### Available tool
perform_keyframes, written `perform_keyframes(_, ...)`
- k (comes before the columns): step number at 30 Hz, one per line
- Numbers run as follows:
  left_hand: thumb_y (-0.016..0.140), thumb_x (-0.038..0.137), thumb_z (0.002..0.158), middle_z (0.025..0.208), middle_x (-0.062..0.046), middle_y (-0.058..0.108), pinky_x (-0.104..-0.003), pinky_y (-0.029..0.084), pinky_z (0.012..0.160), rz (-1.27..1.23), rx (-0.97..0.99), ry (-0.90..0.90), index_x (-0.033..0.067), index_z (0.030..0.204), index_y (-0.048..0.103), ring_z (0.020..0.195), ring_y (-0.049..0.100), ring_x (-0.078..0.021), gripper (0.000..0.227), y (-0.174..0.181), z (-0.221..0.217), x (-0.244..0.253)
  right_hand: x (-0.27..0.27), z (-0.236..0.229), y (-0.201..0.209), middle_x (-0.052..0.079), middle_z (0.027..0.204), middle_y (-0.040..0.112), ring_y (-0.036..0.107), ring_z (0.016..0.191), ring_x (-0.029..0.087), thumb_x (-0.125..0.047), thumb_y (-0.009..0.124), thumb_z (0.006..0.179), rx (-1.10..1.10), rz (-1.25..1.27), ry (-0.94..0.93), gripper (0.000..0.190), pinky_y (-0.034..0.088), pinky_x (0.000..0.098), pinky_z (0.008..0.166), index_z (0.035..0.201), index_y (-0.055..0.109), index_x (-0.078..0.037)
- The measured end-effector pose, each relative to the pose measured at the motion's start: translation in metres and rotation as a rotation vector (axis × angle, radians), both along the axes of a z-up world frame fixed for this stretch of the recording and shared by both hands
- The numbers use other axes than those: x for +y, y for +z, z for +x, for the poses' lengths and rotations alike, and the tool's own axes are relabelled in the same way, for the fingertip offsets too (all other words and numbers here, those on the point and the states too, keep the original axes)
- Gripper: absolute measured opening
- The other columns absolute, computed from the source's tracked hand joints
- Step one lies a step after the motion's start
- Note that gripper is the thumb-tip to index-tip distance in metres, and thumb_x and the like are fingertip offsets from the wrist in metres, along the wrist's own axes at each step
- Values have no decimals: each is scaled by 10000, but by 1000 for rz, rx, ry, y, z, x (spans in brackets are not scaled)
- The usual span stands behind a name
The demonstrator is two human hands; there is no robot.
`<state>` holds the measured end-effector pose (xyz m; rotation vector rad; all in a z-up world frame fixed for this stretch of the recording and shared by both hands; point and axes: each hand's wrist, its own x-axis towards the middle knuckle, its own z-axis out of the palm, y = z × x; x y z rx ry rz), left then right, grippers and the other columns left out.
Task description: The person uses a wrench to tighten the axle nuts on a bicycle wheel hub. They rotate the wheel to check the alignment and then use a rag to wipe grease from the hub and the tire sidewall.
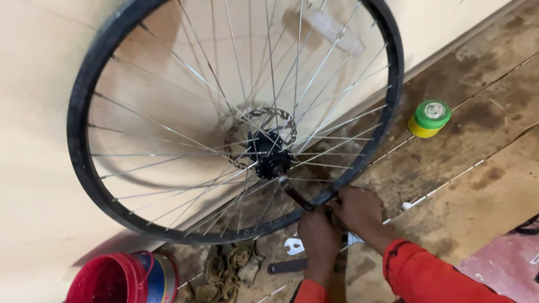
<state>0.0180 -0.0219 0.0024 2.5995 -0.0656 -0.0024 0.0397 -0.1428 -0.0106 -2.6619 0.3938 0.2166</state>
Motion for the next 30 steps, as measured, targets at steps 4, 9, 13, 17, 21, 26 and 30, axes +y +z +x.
perform_keyframes(4, 645, 231, 824, 786, -123, 644, -427, 488, 574, -50, -53, 32, 79, 826, 706, 633, 609, -311, 163, -2, -2, 2, -6, -3, 5, 36, 709, 707, 670, 697, 311, -452, 679, 717, -37, 90, -37, 299, 522, 422, 676, 730, 684, -153)
perform_keyframes(9, 644, 210, 841, 735, -39, 676, -324, 520, 546, -387, 66, 144, 74, 839, 692, 569, 643, -175, 144, 44, -9, 2, -12, -9, 28, 29, 700, 664, 602, 615, 201, -240, 638, 735, -97, 503, -145, 160, 476, 329, 622, 809, 649, -98)
perform_keyframes(13, 647, 34, 822, 750, -18, 644, -288, 504, 535, -672, -11, 125, 68, 868, 650, 582, 599, -125, 57, 61, -14, 1, -10, -11, 72, 75, 655, 652, 572, 614, 149, -130, 571, 860, 56, 969, -296, 196, 425, 265, 602, 816, 725, -17)
perform_keyframes(17, 605, 89, 865, 804, -40, 672, -303, 517, 527, -653, -164, 102, 56, 928, 668, 612, 630, -142, 96, 84, -19, -3, -5, -16, 103, 66, 749, 645, 568, 688, 172, -314, 518, 950, 89, 953, -145, 365, 447, 296, 669, 903, 716, -11)
perform_keyframes(21, 587, 70, 846, 826, -55, 571, -323, 446, 608, -554, -360, 43, 32, 958, 616, 671, 529, -176, 123, 106, -21, 0, 1, -18, 148, 47, 697, 665, 550, 595, 135, -316, 576, 936, 141, 902, -55, 320, 461, 272, 592, 856, 712, -37)
perform_keyframes(26, 631, 73, 850, 824, -46, 582, -306, 470, 612, -493, -385, 49, 40, 922, 610, 662, 561, -167, 82, 112, -33, 6, -1, -17, 156, 71, 725, 670, 561, 636, 156, -249, 612, 878, 187, 964, -24, 273, 456, 273, 615, 865, 731, -4)
perform_keyframes(30, 601, 130, 861, 915, -50, 617, -305, 486, 688, -455, -484, 217, 57, 1025, 624, 771, 592, -167, 180, 114, -39, 12, -8, -15, 145, 66, 643, 567, 434, 525, 162, -242, 709, 833, 166, 1044, -147, 238, 328, 286, 541, 911, 741, -19)
